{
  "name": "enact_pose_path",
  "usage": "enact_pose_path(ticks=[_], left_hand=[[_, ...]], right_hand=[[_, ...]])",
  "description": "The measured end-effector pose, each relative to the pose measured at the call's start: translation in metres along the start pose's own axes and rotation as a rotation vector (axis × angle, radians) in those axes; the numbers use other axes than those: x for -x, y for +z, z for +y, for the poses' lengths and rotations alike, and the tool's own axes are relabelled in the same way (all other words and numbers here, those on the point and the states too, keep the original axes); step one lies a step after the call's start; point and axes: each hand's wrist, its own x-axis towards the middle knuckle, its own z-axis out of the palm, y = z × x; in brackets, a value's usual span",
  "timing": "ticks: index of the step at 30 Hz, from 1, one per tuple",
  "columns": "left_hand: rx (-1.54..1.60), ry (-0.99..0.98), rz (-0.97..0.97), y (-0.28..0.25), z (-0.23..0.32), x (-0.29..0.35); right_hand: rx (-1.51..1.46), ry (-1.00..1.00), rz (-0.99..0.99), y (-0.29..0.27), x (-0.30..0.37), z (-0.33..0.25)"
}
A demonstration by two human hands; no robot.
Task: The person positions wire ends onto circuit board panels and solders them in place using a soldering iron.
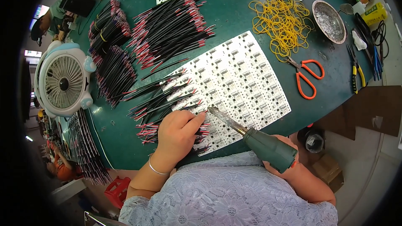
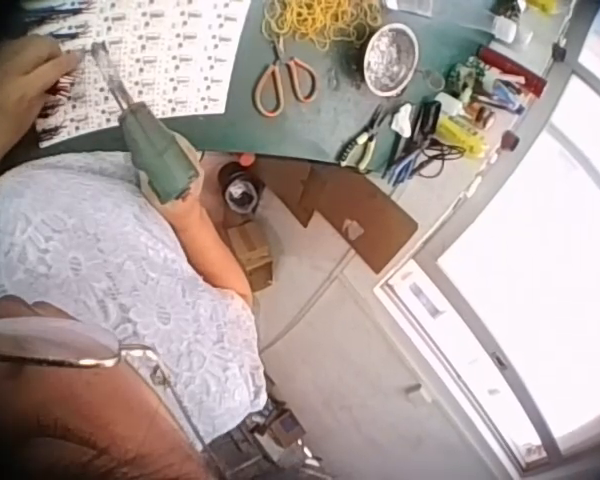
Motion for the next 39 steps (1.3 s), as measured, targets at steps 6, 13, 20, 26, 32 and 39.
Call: enact_pose_path(ticks=[6, 13, 20, 26, 32, 39], left_hand=[[0.025, -0.028, 0.003, -0.001, 0.001, -0.001], [0.018, -0.041, 0.004, -0.001, 0.002, 0.0], [0.051, -0.096, -0.036, -0.004, 0.006, -0.001], [0.053, -0.074, -0.029, -0.003, 0.003, 0.0], [0.065, -0.052, -0.008, -0.002, 0.002, -0.001], [0.069, -0.049, -0.003, -0.002, 0.002, -0.001]], right_hand=[[0.004, -0.056, 0.031, 0.002, 0.003, 0.002], [0.187, -0.145, 0.034, 0.001, -0.009, -0.009], [-0.213, 0.422, 0.085, 0.001, 0.01, -0.006], [0.148, 0.067, 0.02, 0.003, 0.016, 0.003], [0.056, 0.051, 0.029, 0.005, 0.015, 0.006], [0.042, -0.003, 0.037, 0.007, 0.011, 0.002]])
